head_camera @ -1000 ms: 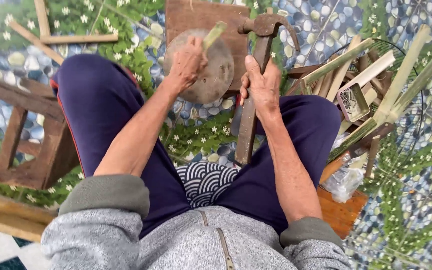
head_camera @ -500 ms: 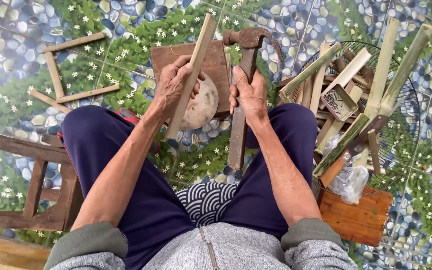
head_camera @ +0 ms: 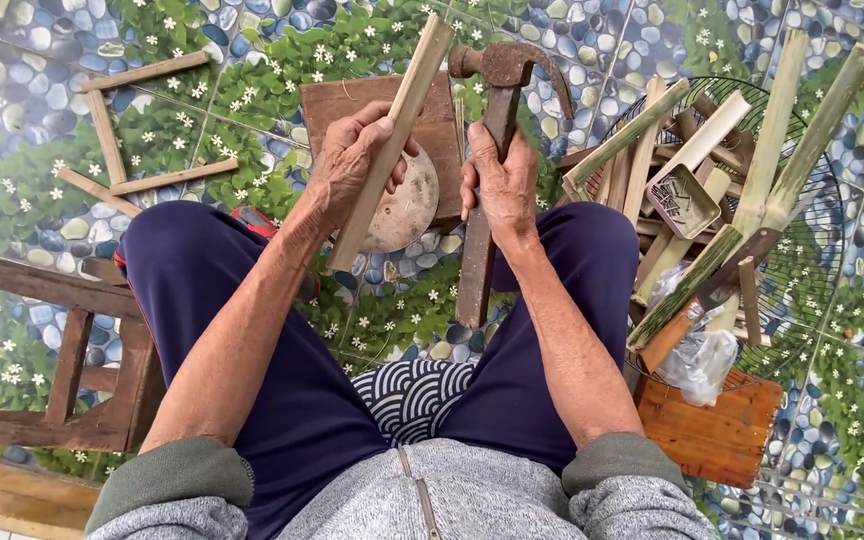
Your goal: The person assembles a small bamboo frame by aligning pieces and securing them with nails and a hammer. They repeatedly hammer nails into the joints and adjust the frame pieces to ensure alignment.
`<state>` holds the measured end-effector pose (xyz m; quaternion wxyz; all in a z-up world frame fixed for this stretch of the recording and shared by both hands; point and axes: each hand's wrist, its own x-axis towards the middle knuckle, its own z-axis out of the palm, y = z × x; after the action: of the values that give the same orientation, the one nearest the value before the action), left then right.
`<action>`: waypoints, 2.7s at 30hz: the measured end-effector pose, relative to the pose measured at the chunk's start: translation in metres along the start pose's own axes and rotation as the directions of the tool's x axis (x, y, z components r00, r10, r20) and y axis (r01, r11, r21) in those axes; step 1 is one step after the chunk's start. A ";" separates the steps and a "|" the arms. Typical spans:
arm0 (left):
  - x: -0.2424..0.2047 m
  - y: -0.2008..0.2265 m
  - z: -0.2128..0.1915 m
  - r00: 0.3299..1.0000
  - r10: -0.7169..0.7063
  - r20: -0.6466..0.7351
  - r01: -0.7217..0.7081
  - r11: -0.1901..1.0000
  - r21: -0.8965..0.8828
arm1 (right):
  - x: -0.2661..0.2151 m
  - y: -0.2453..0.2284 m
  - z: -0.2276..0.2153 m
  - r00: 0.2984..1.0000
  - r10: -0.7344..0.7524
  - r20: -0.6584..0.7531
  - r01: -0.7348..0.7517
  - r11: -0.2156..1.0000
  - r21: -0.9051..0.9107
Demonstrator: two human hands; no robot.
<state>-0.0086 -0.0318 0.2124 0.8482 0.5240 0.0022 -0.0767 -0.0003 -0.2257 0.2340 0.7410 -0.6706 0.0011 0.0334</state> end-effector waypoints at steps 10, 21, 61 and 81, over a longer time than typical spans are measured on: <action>-0.005 0.011 0.003 1.000 0.021 0.022 -0.027 0.963 0.268 | 0.003 0.018 -0.014 0.977 -0.207 0.053 0.205 0.837 -0.508; 0.013 -0.087 -0.052 0.974 0.219 -0.052 -0.056 0.463 0.885 | -0.002 0.028 -0.008 0.991 -0.030 0.129 0.098 0.824 -0.557; -0.011 -0.196 -0.112 0.885 0.461 -0.072 0.096 -0.028 0.995 | 0.003 0.081 0.012 0.957 -0.199 0.212 0.290 0.577 -0.763; 0.011 -0.201 -0.117 0.882 0.447 0.150 0.058 -0.418 0.907 | -0.023 0.045 0.012 0.995 0.019 0.101 0.035 0.862 -0.505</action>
<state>-0.0156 -0.0174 -0.0200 0.0225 0.9793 -0.0299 0.1989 -0.0261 -0.2108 0.1913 0.5382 -0.8390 -0.0484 0.0638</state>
